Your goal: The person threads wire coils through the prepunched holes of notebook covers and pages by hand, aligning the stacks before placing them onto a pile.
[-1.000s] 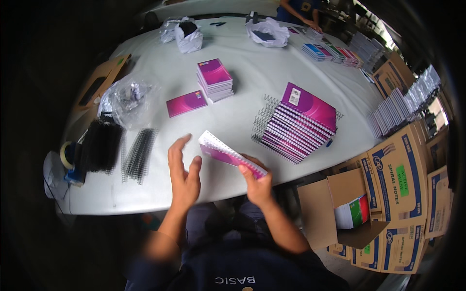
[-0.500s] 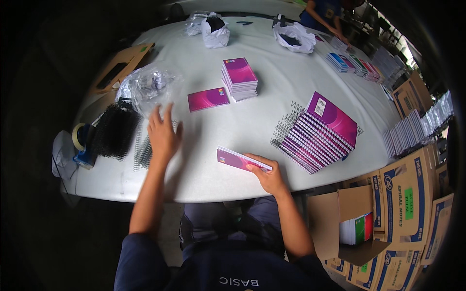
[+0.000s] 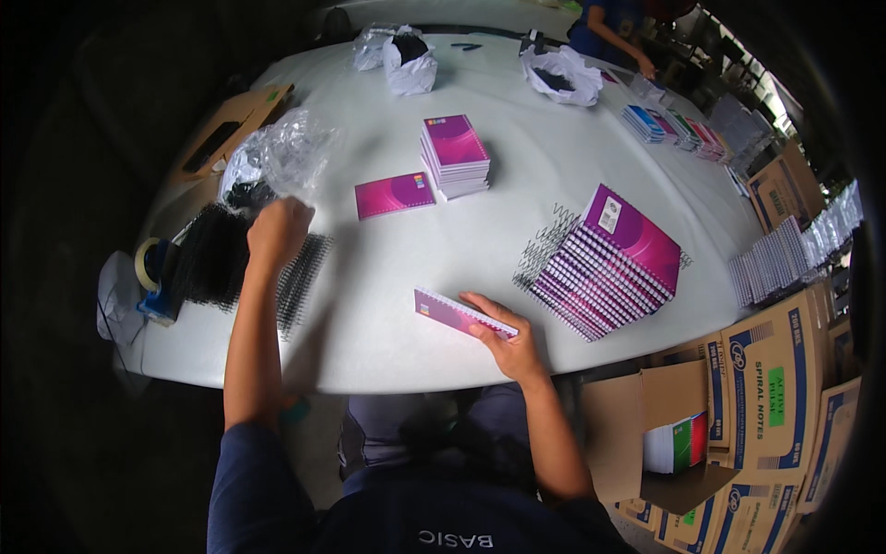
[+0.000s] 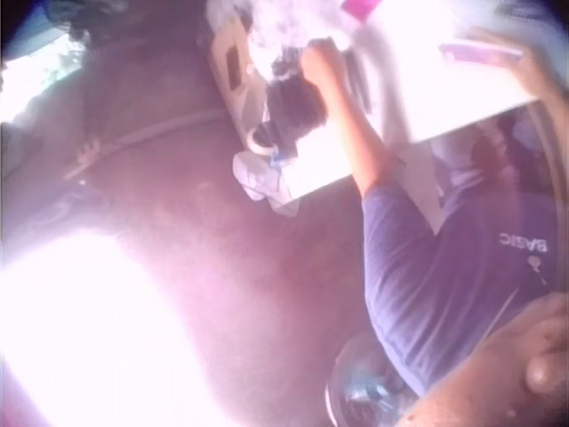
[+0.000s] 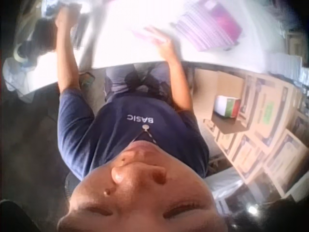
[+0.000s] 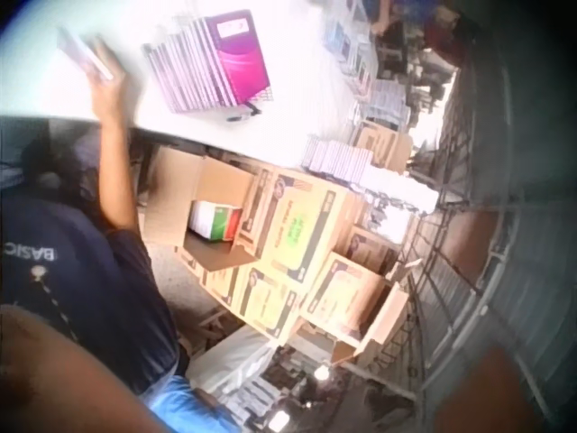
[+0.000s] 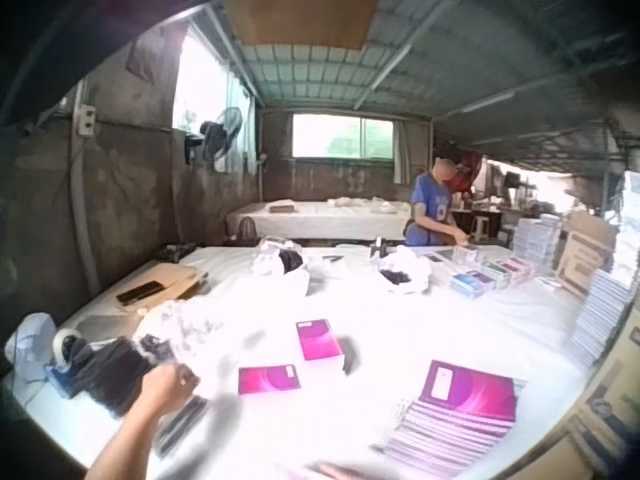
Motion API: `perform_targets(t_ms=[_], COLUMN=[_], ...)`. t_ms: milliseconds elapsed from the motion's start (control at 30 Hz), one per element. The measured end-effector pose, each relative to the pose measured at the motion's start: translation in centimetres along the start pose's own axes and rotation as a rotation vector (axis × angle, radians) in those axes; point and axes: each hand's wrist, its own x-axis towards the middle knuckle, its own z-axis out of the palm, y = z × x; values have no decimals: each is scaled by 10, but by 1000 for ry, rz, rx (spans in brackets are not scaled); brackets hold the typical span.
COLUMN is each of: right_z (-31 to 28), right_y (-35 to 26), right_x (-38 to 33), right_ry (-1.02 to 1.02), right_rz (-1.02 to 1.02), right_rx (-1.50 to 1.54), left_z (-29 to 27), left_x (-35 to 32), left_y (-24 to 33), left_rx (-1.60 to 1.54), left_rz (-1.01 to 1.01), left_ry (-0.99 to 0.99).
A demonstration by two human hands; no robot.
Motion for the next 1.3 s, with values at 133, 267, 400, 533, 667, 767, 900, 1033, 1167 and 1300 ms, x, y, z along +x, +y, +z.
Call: perform_targets(t_ms=[133, 267, 400, 533, 667, 767, 900, 1033, 1167, 1300], right_z=[-3, -1, 0, 0, -4, -1, 0, -1, -4, -3], right_y=[2, 1, -3, 0, 3, 0, -1, -1, 1, 1], right_x=[-1, 1, 0, -2, -2, -1, -2, -1, -1, -1], right_ry=[-64, -80, -66, -49, -29, -3, 23, 25, -31, -67], right_rz=[-16, -7, -50, -66, -26, -25, -5, -12, -17, -30], right_rx=[-22, 1, -26, -51, -38, -16, -11, -9, -14, -16], left_z=[15, 47, 39, 11, 11, 27, 43, 46, 34, 24], left_x=[-67, -72, -55, -57, -91, -111, -104, -97, -85, -73], left_y=[-11, -28, -50, -36, 28, 57, 59, 57, 63, 60], left_rx=[276, 275, 219, -50, -498, -621, -603, -721, -911, -890], left_rz=[35, 50, 72, 105, 349, 398, 374, 282, 11, 438], left_ry=[37, 247, 385, 428, -82, -344, -405, -509, -751, -649])
